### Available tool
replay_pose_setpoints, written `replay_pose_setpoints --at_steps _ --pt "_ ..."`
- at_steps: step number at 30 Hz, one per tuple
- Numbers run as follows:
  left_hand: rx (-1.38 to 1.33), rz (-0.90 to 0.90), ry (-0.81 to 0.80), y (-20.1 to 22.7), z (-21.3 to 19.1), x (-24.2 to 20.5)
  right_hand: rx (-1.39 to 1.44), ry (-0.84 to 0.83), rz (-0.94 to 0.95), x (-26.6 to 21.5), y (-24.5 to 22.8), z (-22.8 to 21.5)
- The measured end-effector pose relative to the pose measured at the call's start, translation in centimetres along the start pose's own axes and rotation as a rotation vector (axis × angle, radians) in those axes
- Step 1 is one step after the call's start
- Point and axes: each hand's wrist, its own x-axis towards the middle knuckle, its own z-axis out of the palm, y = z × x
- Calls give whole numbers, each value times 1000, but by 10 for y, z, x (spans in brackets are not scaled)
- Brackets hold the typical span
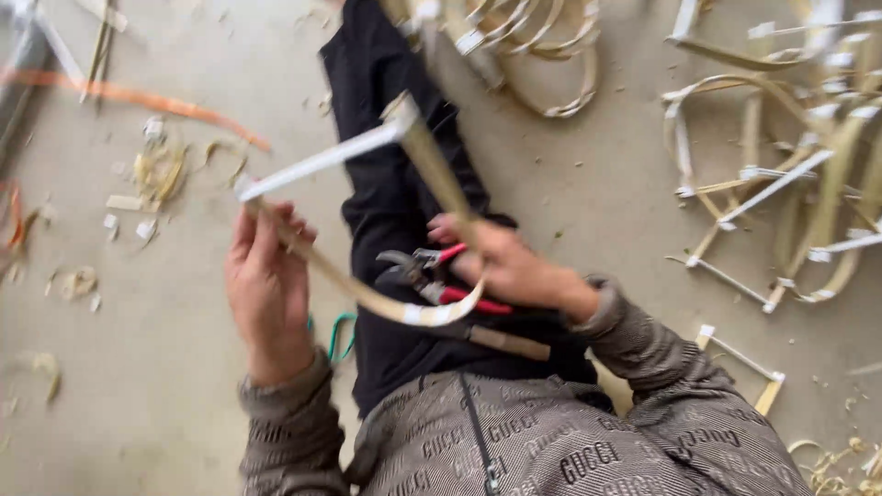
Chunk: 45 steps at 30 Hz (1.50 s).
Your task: Constructing and binding bamboo frames using a measuring jig, clippers, and a knife.
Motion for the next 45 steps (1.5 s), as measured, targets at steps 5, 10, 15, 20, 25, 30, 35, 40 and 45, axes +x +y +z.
replay_pose_setpoints --at_steps 5,10,15,20,25,30,35,40,45 --pt "6 10 -87 3 42 -28 385 212 339 -6 -24 -34" --pt "-3 -92 -329 -9 81 -49 322 285 473 -14 -32 -44" --pt "35 -188 -486 -1 119 -50 265 294 440 -17 -36 -42" --pt "204 63 -452 -20 90 -35 262 421 302 -38 -41 -49" --pt "294 56 -312 -60 54 8 221 535 146 -51 -79 -47" --pt "177 -131 -377 -101 45 21 -31 468 194 -65 -110 -33" --pt "177 -186 -377 -112 42 24 -290 395 205 -48 -122 -32" --pt "262 -238 -445 -114 50 27 -588 474 387 -61 -92 -79" --pt "379 -288 -433 -127 48 35 -45 1016 394 -137 -68 -149"
